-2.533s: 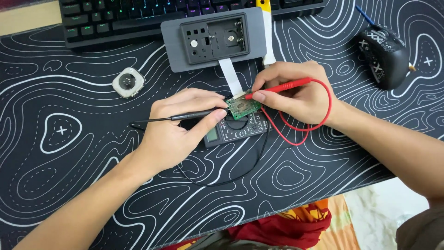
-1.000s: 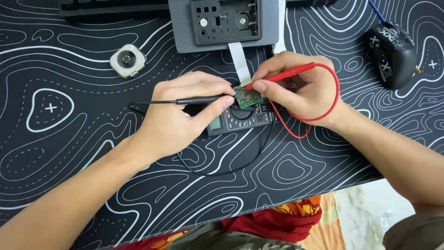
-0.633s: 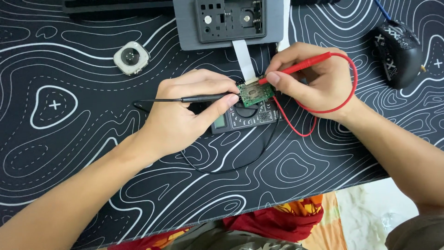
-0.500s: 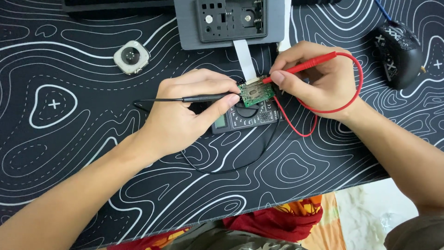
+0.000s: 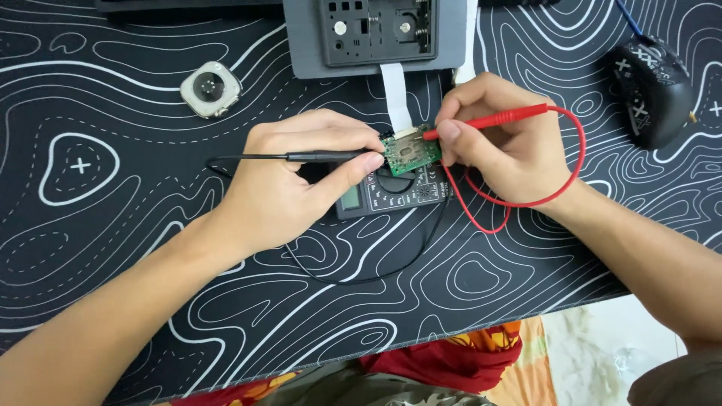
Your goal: Testing a small circuit board using a digital multimeter and probes to check for electrical continuity or voltage.
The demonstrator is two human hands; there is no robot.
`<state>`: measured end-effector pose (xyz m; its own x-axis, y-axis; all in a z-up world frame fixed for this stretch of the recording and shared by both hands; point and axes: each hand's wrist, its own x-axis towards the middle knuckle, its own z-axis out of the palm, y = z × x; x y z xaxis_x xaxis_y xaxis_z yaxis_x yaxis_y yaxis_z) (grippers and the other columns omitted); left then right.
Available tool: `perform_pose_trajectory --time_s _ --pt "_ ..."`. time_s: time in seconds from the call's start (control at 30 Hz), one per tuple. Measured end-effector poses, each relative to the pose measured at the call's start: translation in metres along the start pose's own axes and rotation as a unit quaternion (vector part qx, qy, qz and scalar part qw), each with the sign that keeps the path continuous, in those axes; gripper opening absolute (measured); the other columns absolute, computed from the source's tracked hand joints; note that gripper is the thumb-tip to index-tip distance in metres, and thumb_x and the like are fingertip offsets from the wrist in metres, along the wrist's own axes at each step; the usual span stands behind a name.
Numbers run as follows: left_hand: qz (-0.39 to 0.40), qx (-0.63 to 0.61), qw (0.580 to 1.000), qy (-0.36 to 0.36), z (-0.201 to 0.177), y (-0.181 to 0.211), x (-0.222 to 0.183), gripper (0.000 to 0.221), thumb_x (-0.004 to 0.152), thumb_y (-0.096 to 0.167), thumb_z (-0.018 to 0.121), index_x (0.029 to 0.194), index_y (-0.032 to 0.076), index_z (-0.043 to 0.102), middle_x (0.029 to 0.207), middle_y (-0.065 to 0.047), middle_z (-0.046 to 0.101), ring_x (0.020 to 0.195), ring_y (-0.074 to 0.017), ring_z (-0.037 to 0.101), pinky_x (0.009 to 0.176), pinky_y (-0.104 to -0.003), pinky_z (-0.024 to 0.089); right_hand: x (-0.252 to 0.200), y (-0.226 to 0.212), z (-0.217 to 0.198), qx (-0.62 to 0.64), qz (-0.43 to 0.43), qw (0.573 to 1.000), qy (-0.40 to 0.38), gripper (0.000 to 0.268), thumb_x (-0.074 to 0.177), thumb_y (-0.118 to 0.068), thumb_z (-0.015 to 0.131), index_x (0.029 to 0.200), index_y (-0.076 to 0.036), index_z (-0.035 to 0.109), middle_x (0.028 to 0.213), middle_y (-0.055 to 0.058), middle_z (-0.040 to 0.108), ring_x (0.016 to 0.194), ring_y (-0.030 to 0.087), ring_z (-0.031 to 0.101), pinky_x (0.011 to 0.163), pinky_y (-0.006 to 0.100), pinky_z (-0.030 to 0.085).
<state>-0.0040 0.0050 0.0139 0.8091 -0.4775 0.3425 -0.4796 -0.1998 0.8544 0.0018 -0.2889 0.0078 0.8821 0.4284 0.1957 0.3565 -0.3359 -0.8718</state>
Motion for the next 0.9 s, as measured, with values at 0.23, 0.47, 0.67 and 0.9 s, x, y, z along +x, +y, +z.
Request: perform_pose_trajectory --time_s 0.23,0.47,0.67,0.9 --pt "-0.013 0.003 1.0 -0.009 -0.001 0.001 0.0 0.013 0.11 0.008 0.08 0.119 0.001 0.085 0.121 -0.015 0.085 0.113 -0.0263 0.083 0.108 -0.036 0.067 0.005 -0.005 -0.001 0.042 0.036 0.998 -0.005 0.018 0.121 -0.014 0.06 0.115 0.003 0.063 0.078 0.011 0.072 0.059 0.012 0.061 0.052 0.021 0.047" --pt "-0.015 0.0 1.0 -0.014 -0.002 0.001 0.002 0.013 0.11 0.008 0.079 0.119 0.001 0.085 0.12 -0.014 0.085 0.111 -0.0255 0.083 0.105 -0.035 0.068 0.007 -0.005 -0.007 0.053 0.037 0.998 -0.011 0.015 0.121 -0.007 0.059 0.11 0.003 0.06 0.075 0.015 0.071 0.051 0.017 0.065 0.047 0.022 0.054" --pt "-0.009 -0.002 1.0 -0.01 -0.002 0.0 0.001 0.013 0.109 0.008 0.08 0.119 0.0 0.085 0.12 -0.015 0.085 0.11 -0.0257 0.083 0.104 -0.035 0.068 0.006 -0.003 -0.008 0.054 0.049 0.997 0.008 0.017 0.121 -0.007 0.06 0.107 0.004 0.06 0.071 0.015 0.068 0.045 0.017 0.061 0.045 0.022 0.049" --pt "-0.015 0.007 1.0 -0.019 -0.004 0.002 0.003 0.013 0.11 0.009 0.079 0.119 0.002 0.085 0.12 -0.013 0.085 0.112 -0.0253 0.083 0.105 -0.036 0.067 0.006 -0.005 -0.008 0.027 0.036 0.999 0.013 0.012 0.117 -0.002 0.072 0.109 0.007 0.07 0.071 0.013 0.069 0.049 0.014 0.059 0.047 0.021 0.049"
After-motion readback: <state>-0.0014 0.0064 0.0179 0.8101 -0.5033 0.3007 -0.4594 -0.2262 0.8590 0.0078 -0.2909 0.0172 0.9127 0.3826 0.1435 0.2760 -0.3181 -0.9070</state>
